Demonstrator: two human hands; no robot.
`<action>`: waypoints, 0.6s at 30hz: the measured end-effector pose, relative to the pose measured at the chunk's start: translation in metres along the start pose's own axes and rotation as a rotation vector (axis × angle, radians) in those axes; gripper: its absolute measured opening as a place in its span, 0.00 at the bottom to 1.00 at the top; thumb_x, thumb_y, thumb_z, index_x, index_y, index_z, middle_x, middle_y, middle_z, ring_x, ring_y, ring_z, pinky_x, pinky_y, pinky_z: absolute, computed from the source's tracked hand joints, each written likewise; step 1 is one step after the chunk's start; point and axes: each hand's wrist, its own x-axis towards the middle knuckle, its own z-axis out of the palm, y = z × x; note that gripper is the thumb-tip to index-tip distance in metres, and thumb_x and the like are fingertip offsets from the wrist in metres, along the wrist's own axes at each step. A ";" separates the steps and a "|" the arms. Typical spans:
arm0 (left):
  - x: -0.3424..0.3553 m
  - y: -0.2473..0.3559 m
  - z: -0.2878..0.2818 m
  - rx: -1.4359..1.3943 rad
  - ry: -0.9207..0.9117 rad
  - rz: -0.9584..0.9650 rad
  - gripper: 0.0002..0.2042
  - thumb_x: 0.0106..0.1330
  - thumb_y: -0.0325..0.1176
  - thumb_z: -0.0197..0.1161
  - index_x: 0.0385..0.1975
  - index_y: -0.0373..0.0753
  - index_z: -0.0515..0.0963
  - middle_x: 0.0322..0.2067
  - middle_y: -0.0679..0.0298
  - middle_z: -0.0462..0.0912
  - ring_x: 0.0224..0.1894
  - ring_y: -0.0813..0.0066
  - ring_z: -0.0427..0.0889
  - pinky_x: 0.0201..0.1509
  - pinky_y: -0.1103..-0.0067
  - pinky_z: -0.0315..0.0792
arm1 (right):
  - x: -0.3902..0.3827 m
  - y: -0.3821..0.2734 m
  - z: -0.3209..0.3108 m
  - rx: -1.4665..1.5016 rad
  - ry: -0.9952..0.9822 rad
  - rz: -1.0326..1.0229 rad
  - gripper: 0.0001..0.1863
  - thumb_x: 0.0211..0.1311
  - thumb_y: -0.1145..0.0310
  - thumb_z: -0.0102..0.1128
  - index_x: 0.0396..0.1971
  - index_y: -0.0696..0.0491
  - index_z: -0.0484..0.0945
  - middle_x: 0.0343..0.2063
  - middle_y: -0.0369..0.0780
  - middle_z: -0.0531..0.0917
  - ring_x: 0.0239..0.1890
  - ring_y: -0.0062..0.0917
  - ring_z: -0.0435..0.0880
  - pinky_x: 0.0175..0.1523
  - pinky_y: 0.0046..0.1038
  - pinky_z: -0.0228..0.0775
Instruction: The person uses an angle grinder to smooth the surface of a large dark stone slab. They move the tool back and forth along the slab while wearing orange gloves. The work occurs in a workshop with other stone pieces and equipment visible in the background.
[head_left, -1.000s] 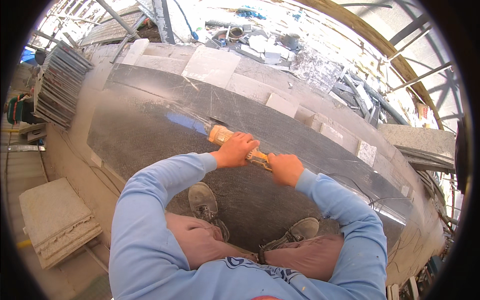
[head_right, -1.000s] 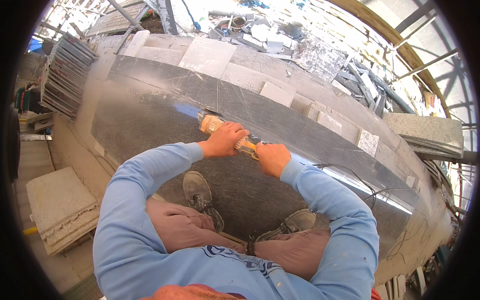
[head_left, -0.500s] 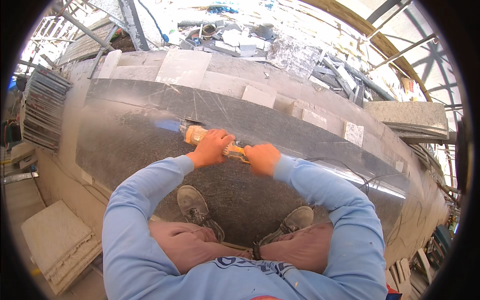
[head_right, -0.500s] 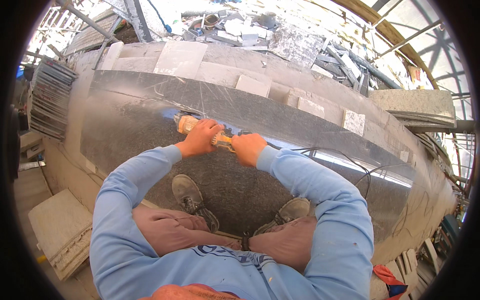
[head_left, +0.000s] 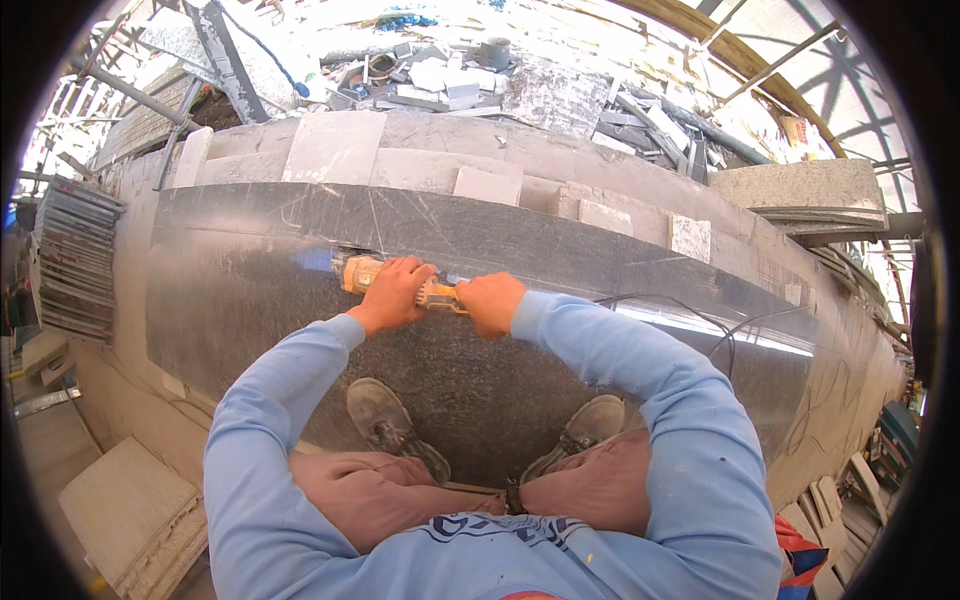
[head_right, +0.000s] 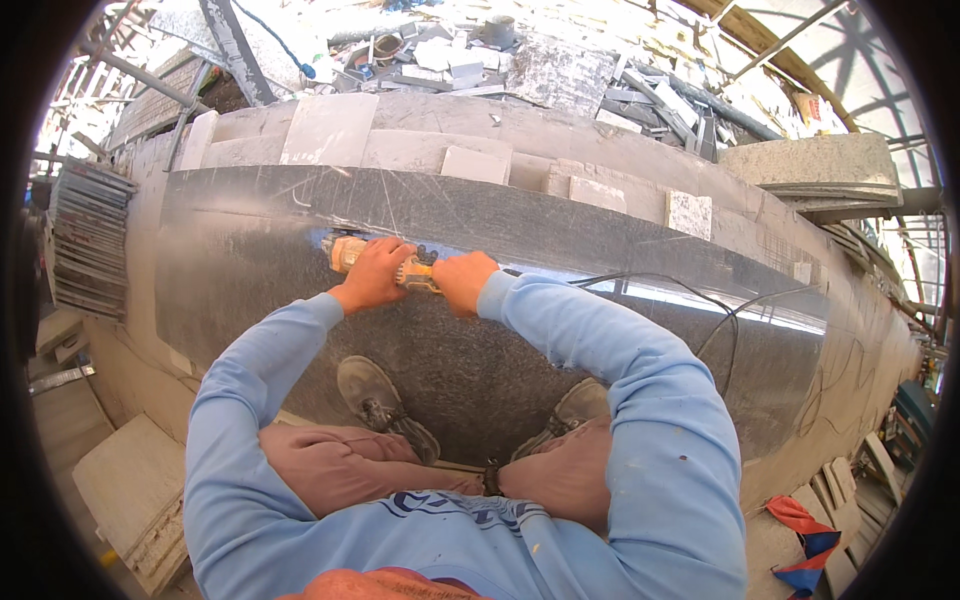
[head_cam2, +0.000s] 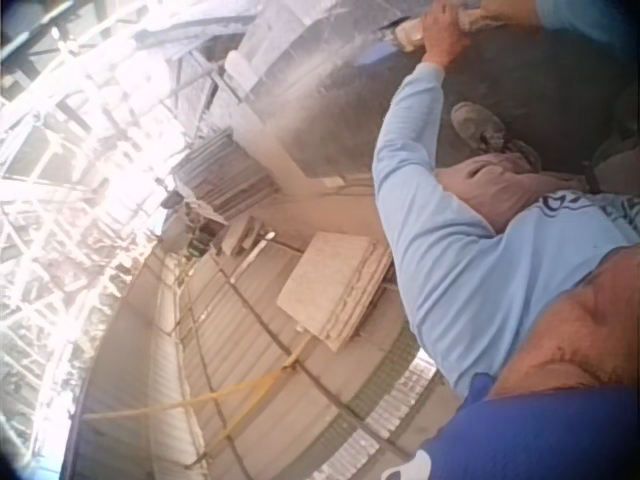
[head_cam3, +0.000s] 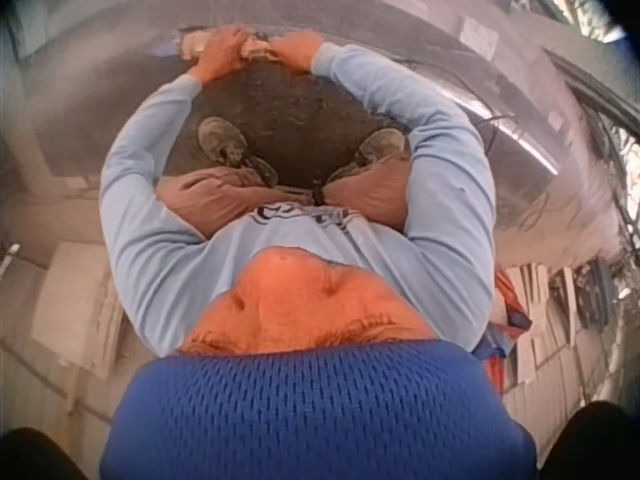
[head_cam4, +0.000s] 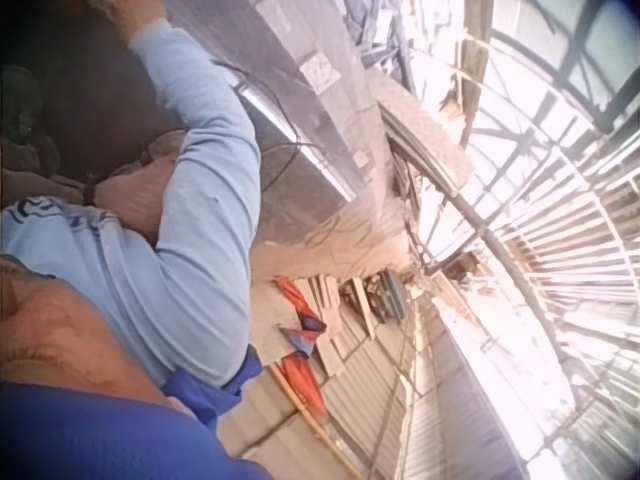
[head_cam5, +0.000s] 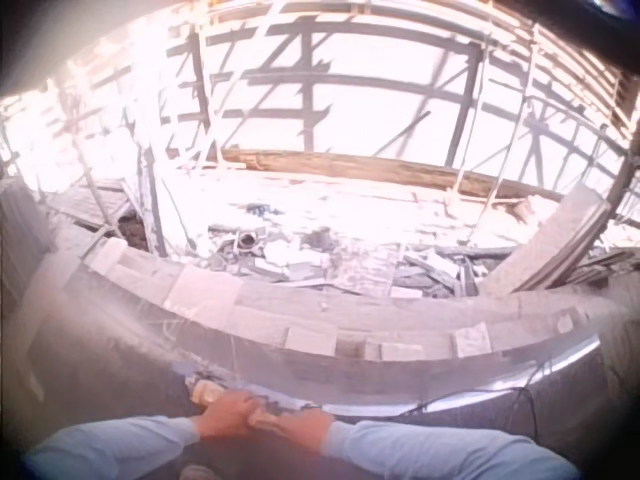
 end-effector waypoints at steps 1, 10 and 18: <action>0.000 0.004 -0.001 -0.012 0.007 0.005 0.31 0.45 0.32 0.78 0.53 0.40 0.76 0.46 0.54 0.78 0.53 0.51 0.77 0.60 0.60 0.69 | -0.004 -0.002 -0.002 0.007 -0.014 0.015 0.17 0.55 0.72 0.64 0.45 0.58 0.76 0.34 0.48 0.87 0.37 0.42 0.89 0.41 0.42 0.80; 0.009 0.037 0.002 -0.058 0.016 0.023 0.32 0.43 0.31 0.79 0.53 0.40 0.76 0.46 0.54 0.78 0.54 0.51 0.78 0.61 0.61 0.69 | -0.040 0.001 -0.009 0.019 -0.006 0.054 0.14 0.53 0.73 0.66 0.41 0.58 0.78 0.34 0.48 0.87 0.38 0.40 0.89 0.42 0.39 0.81; 0.003 0.004 0.000 0.010 -0.021 -0.013 0.33 0.42 0.31 0.79 0.54 0.42 0.76 0.47 0.54 0.78 0.54 0.51 0.78 0.60 0.61 0.69 | -0.005 -0.001 -0.007 0.040 -0.039 0.026 0.16 0.52 0.73 0.67 0.42 0.58 0.77 0.33 0.49 0.87 0.38 0.43 0.89 0.40 0.41 0.80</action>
